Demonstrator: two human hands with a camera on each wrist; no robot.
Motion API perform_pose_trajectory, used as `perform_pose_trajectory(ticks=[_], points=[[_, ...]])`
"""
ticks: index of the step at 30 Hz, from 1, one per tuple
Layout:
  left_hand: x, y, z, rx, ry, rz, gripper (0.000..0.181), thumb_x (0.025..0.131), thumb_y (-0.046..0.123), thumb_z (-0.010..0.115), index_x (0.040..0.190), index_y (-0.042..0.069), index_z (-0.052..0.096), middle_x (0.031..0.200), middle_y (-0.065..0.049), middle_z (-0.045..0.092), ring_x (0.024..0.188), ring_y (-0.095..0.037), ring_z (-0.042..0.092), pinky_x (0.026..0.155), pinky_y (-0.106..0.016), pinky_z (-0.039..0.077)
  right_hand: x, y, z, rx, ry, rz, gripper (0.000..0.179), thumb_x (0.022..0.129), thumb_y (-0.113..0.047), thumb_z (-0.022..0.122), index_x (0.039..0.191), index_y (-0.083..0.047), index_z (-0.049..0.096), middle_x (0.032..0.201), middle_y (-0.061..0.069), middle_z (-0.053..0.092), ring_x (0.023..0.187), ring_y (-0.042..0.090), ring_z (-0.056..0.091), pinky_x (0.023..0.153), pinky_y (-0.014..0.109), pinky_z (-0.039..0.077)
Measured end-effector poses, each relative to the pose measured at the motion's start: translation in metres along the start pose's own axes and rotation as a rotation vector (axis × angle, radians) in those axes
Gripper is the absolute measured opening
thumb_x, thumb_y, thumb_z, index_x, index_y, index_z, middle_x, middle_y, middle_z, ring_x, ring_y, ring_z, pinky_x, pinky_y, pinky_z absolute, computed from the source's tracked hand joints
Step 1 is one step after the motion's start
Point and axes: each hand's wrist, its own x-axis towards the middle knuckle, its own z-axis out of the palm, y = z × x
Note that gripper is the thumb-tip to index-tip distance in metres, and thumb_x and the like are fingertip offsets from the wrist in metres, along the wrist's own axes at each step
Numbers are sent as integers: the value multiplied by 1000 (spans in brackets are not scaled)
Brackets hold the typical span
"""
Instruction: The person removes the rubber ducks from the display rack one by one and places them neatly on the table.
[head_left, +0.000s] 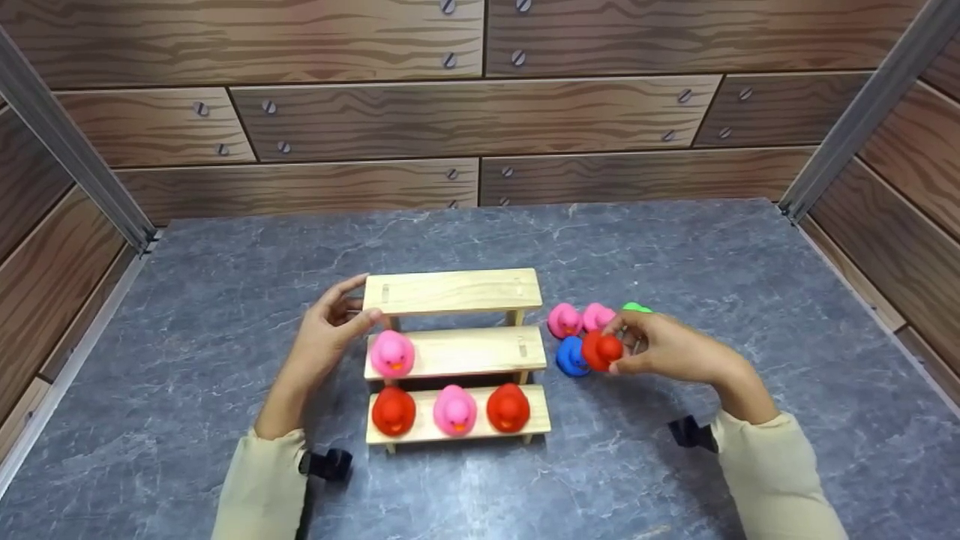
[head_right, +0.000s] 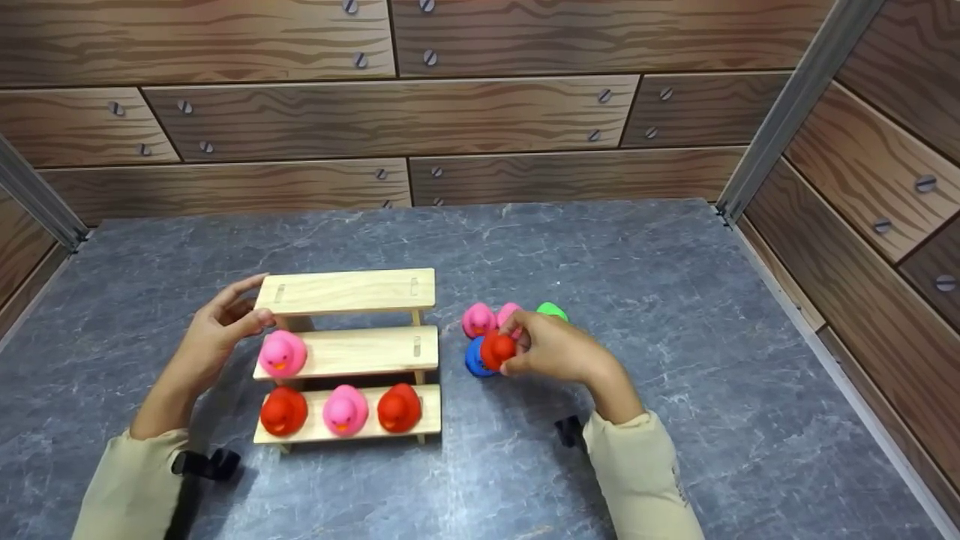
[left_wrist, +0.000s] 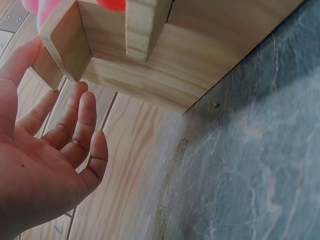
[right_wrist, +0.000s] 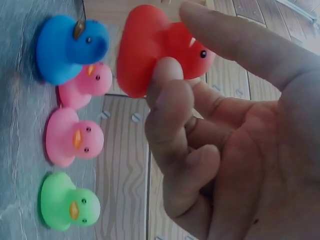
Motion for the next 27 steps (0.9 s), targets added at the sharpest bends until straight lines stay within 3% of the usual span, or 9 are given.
perform_pose_trajectory(ticks=[27], points=[[0,0,0,-3,4,-15,54,88,4,68,139,10,50,101,-9,67,83,-10,62,78,-22,49,8,32,-5,5,-89,120,41,76,-9,76,108,7,55,80,4,54,71,14,48,61,24,41]])
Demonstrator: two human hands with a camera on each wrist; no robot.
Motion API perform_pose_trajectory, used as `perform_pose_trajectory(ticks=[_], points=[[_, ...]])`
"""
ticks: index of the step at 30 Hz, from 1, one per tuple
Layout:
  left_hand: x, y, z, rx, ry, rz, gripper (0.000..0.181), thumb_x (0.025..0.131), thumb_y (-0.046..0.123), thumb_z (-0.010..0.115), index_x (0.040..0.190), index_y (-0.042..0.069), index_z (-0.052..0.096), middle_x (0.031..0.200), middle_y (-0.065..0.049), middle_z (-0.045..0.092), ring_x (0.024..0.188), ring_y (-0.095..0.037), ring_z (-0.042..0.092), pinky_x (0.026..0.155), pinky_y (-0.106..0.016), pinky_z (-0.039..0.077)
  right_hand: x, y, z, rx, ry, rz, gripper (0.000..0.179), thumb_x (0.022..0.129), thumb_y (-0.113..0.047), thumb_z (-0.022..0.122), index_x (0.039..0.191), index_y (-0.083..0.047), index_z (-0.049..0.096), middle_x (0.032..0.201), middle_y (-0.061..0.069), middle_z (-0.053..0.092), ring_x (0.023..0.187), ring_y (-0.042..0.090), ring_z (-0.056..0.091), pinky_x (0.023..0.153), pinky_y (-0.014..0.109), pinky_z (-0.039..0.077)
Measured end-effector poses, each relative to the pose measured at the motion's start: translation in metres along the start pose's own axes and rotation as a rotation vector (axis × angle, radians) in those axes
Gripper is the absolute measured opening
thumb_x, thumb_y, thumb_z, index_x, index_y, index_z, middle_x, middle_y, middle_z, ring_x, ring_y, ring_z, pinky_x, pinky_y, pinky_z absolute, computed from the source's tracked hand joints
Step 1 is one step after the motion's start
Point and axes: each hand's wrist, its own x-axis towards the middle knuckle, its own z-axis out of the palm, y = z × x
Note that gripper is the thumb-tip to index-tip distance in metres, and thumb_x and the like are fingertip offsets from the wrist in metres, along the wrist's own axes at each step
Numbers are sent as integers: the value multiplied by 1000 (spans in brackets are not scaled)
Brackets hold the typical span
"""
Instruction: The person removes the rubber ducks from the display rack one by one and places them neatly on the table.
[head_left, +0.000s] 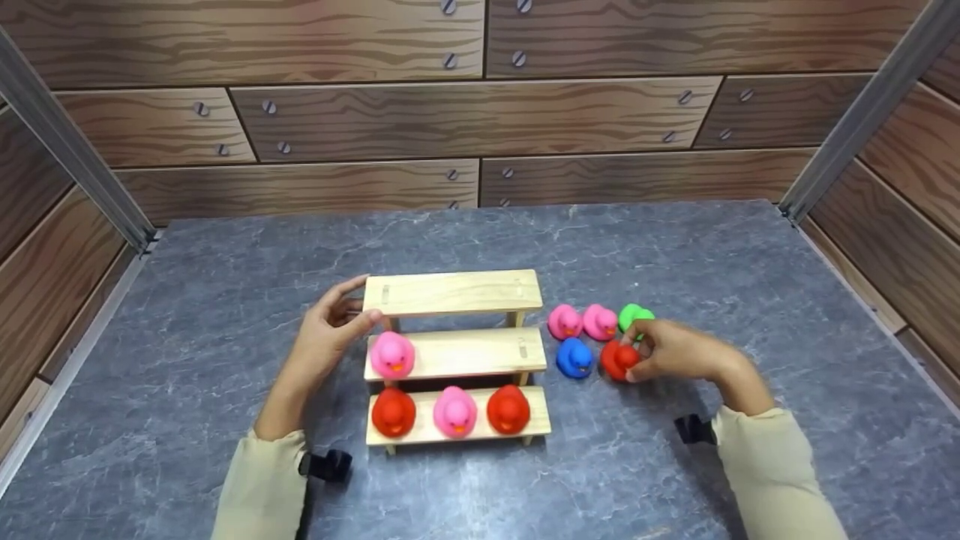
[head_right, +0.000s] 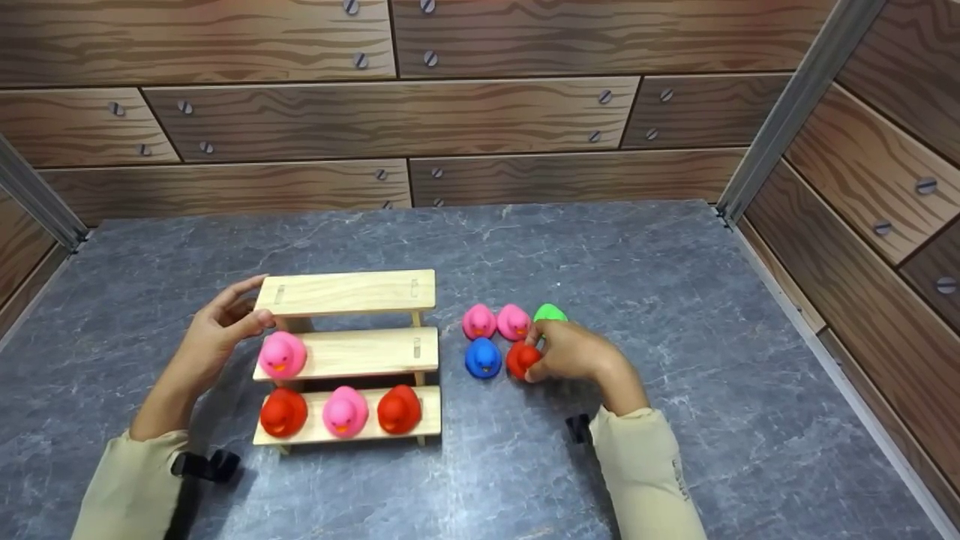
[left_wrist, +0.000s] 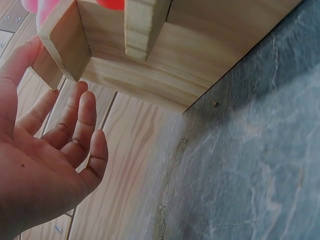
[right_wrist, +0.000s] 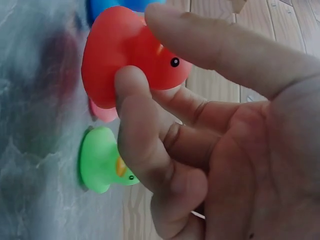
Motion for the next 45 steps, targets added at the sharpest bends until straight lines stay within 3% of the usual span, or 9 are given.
perform_pose_trajectory(ticks=[6,15,23,38,45], points=[[-1,-1,-1,23,0,-3,54,88,6,68,139,11,51,103,-11,67,85,-11,62,79,-22,47,4,2,5,4,-1,10,41,75,-8,76,106,6,54,77,2,51,68,13,46,59,24,40],[0,-1,-2,-34,-25,-2,54,89,3,66,140,11,50,97,-3,67,84,-14,62,79,-22,47,7,0,7,-30,15,34,40,75,-10,77,106,4,54,76,1,48,69,14,45,61,26,39],[0,-1,-1,-9,-8,-3,55,88,5,68,140,11,50,100,-7,67,83,-12,62,78,-22,48,9,3,7,-5,18,44,39,75,-7,76,105,4,53,75,1,47,66,14,46,59,26,40],[1,-1,0,-18,-10,2,55,88,2,67,140,8,49,98,-7,68,84,-17,63,77,-22,50,11,5,8,30,8,34,41,75,-7,77,106,5,52,75,2,49,65,13,47,58,25,42],[1,-1,-1,-5,-11,4,54,88,4,67,139,10,50,101,-8,67,85,-11,63,79,-22,48,6,1,5,-1,24,1,43,75,-10,76,110,6,55,78,5,55,69,14,49,61,25,43]])
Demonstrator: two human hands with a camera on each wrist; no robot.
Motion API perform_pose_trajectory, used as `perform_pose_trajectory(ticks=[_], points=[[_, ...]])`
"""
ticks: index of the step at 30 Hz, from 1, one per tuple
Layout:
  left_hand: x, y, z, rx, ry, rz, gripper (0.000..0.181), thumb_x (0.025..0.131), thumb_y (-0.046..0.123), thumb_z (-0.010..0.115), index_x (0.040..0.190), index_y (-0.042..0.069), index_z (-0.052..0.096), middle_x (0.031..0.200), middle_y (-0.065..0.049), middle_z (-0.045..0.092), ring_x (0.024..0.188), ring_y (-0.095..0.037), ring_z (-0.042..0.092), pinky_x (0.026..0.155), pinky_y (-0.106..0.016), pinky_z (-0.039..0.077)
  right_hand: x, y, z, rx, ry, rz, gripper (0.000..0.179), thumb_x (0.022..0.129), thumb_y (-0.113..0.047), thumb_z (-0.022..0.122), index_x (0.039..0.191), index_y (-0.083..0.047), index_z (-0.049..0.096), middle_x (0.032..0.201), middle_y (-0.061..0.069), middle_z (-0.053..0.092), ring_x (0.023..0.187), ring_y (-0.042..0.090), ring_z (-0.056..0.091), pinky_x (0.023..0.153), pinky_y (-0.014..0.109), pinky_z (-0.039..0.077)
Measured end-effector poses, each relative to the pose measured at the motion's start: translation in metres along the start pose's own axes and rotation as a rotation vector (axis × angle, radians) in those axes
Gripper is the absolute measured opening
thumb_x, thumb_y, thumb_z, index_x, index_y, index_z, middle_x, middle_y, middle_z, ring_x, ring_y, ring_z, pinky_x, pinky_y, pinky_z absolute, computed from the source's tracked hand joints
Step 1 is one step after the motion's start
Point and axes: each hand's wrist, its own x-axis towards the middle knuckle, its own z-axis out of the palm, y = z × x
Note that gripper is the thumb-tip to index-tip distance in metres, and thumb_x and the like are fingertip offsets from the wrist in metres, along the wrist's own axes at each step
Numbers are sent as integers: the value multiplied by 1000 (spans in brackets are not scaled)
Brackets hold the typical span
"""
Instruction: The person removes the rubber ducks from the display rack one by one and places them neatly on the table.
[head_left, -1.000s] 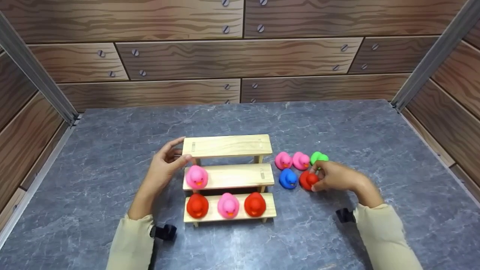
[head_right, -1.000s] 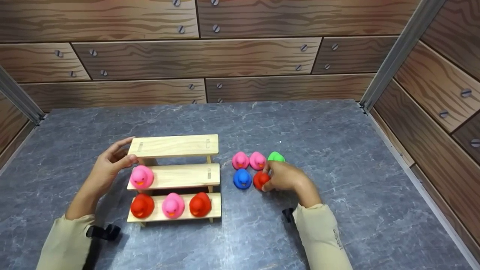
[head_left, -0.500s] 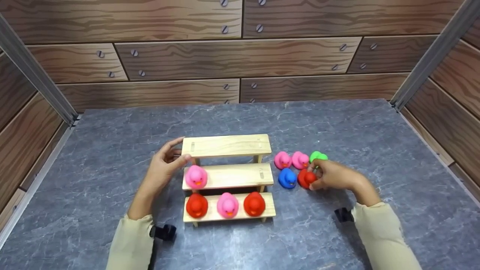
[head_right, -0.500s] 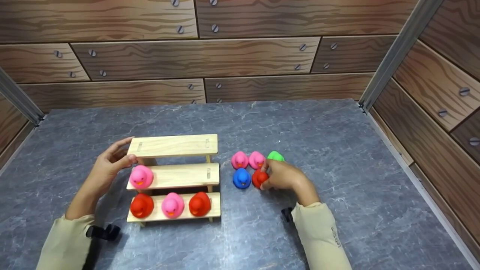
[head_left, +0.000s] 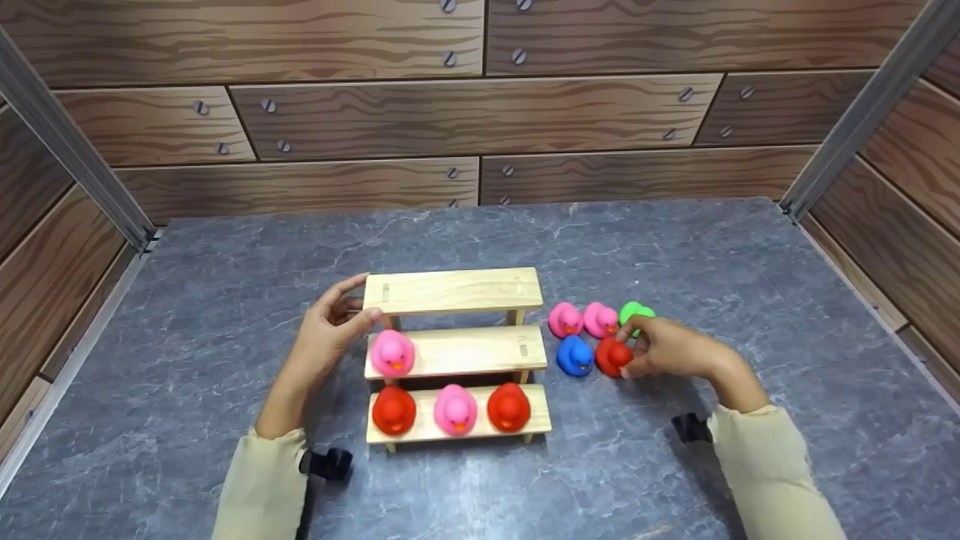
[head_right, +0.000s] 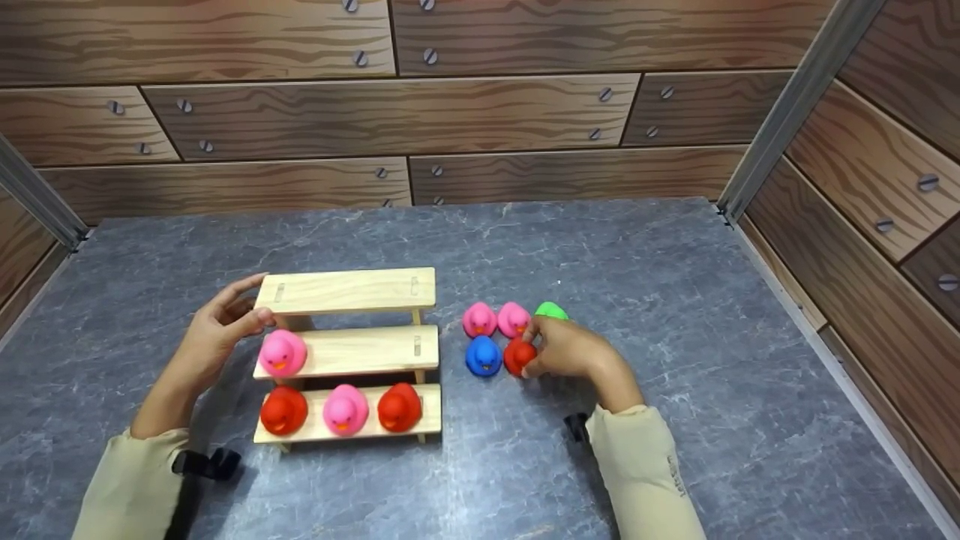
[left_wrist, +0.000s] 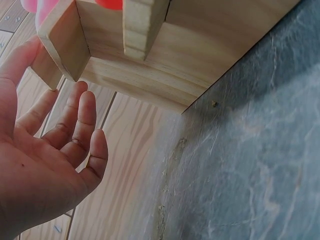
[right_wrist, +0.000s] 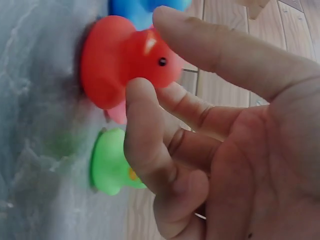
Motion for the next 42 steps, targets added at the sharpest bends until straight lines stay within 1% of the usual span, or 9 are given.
perform_pose_trajectory(ticks=[5,13,18,22,26,30,32,36,42], points=[[0,0,0,3,-1,2,54,88,3,67,139,10,50,100,-8,67,84,-11,62,78,-22,48,-8,-4,-6,17,9,-2,45,77,-11,74,114,5,55,82,6,58,73,15,52,63,25,45],[0,0,0,26,10,-9,55,88,5,68,140,10,50,104,-12,67,86,-10,62,79,-21,47,-17,-17,-8,55,34,-52,42,82,-13,73,115,5,54,82,5,57,74,17,53,63,25,45],[0,1,0,17,12,-1,55,88,4,68,139,9,50,102,-10,67,85,-10,62,79,-21,48,-19,-25,-5,37,53,-84,41,83,-14,74,115,3,54,84,5,58,77,19,55,65,26,47],[0,1,0,15,11,4,54,88,4,68,139,9,51,101,-9,67,83,-10,62,78,-21,48,-20,-30,-2,41,64,-100,46,84,-19,75,118,3,54,88,6,60,81,20,57,66,26,48],[0,0,0,16,5,3,54,88,4,68,139,10,51,101,-9,68,84,-11,62,79,-22,47,-21,-34,0,83,70,-118,47,85,-20,74,120,4,52,91,7,60,79,15,57,65,25,47],[0,0,0,19,5,4,55,88,3,68,139,10,50,100,-9,68,83,-11,61,79,-22,46,-20,-40,4,128,81,-142,46,86,-17,73,121,4,52,93,10,61,77,10,56,65,24,47],[0,0,0,20,5,6,54,88,3,67,139,10,50,101,-9,68,83,-11,61,78,-22,47,-18,-43,6,138,86,-140,46,86,-16,73,121,5,52,95,11,61,78,12,56,64,24,48],[0,0,0,-1,-2,9,54,88,3,67,139,10,50,100,-8,68,83,-11,62,78,-22,48,-15,-50,12,157,81,-151,45,86,-15,73,120,6,51,95,13,59,74,15,56,61,25,50],[0,0,-1,9,-1,5,54,88,3,67,139,9,50,99,-8,68,83,-10,62,79,-22,48,-11,-59,22,216,84,-173,43,85,-15,74,118,3,52,93,10,57,75,15,55,59,22,48]])
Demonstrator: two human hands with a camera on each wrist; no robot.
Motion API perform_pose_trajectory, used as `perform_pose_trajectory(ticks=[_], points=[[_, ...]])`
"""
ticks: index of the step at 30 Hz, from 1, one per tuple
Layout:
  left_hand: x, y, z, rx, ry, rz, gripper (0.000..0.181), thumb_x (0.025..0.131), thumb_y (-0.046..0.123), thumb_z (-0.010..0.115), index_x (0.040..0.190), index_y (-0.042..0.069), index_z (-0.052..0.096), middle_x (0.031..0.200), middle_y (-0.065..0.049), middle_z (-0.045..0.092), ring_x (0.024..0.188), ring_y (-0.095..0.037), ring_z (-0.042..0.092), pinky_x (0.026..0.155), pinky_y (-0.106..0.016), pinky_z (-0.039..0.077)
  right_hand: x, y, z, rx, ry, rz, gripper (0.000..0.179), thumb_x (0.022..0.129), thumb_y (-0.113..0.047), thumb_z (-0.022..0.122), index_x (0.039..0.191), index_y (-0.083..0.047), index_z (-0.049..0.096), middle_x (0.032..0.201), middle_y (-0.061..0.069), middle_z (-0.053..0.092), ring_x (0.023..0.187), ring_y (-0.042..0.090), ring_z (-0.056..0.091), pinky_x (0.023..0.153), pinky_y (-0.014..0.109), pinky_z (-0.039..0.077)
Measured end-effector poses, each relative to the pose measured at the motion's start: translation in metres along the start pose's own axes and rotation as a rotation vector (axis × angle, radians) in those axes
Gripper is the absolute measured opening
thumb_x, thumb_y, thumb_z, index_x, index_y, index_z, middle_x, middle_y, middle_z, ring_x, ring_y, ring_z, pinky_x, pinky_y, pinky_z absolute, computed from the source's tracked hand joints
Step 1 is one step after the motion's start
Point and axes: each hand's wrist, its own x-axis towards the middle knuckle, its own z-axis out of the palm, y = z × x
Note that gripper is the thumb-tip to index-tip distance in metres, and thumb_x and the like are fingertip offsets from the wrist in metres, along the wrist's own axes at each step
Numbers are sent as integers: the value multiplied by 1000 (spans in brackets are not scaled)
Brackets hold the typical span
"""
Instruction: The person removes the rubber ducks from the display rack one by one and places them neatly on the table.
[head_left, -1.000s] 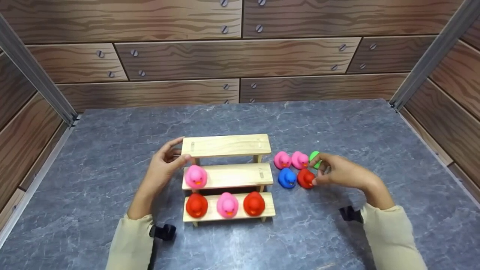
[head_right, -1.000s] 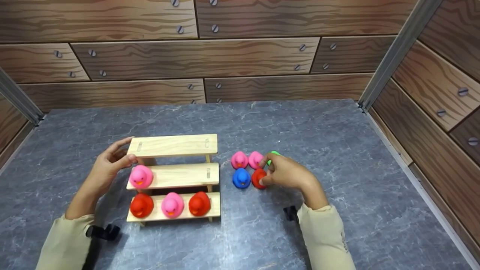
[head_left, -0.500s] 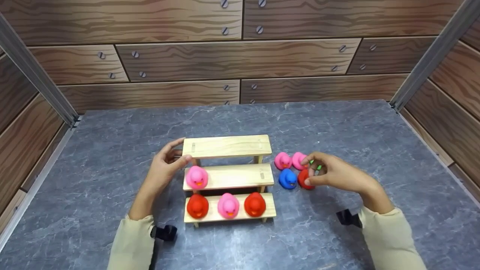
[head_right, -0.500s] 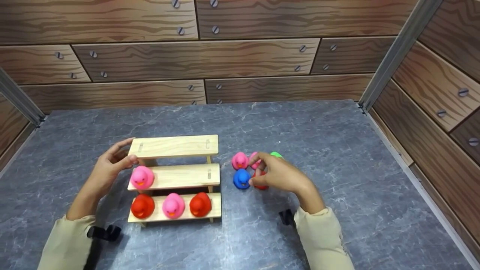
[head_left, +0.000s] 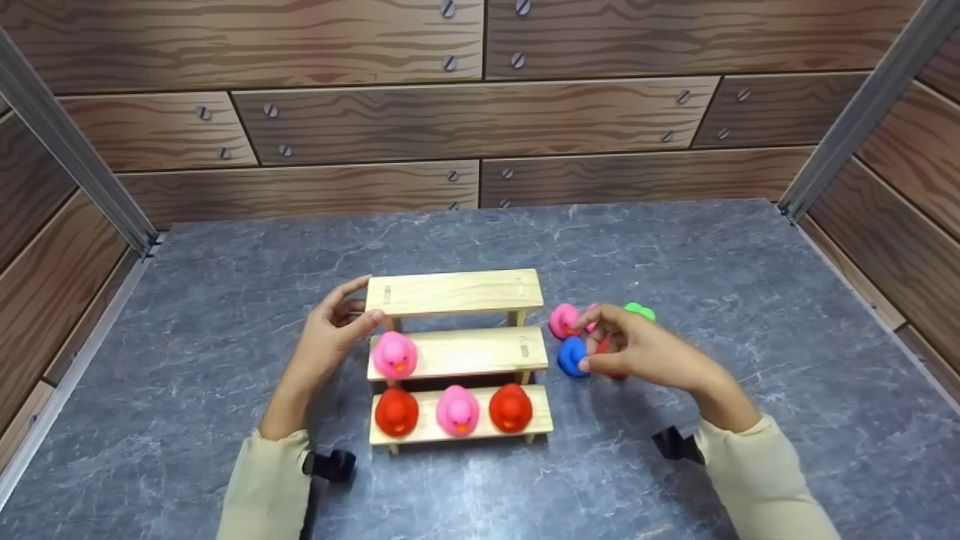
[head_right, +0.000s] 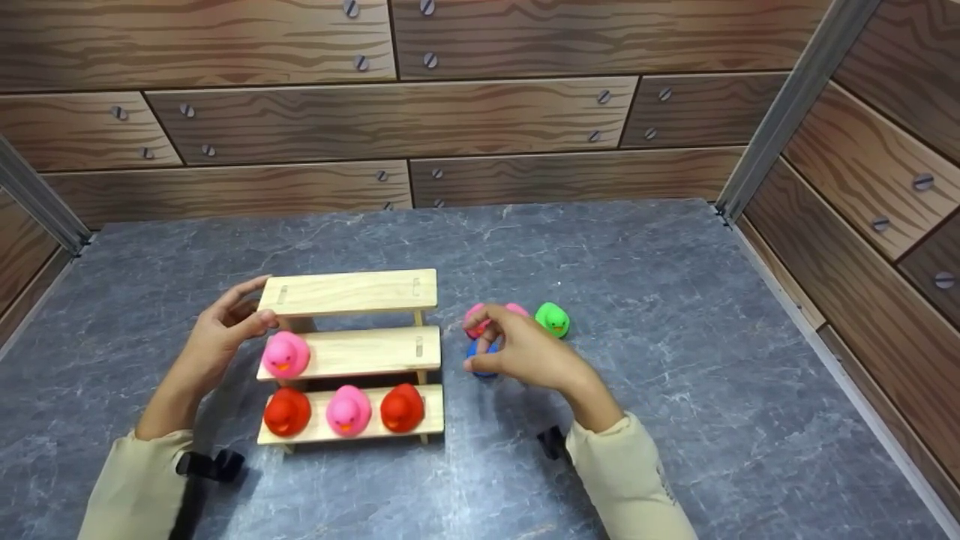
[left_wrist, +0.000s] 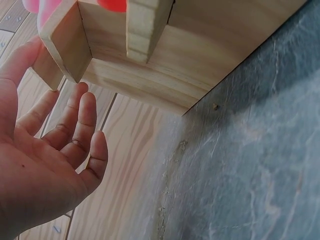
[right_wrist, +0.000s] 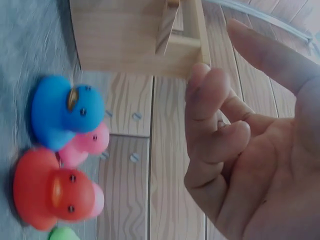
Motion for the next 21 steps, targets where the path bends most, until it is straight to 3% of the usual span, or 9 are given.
perform_pose_trajectory(ticks=[8,12,21], points=[[0,1,0,12,3,-13,55,88,5,67,140,10,50,103,-11,67,85,-11,62,78,-22,49,4,-15,21,36,44,-115,48,82,-19,76,121,1,57,94,13,60,77,11,54,64,19,44],[0,1,2,13,1,-19,54,88,6,68,140,11,50,104,-12,67,86,-11,62,79,-22,49,8,-23,32,36,61,-164,48,82,-19,76,123,-1,58,88,9,59,75,11,52,66,20,44],[0,0,2,34,13,-6,54,88,6,68,139,11,51,106,-14,67,86,-10,62,80,-22,48,21,-49,58,105,50,-185,50,81,-19,77,125,-3,58,85,0,58,74,11,52,67,19,43]])
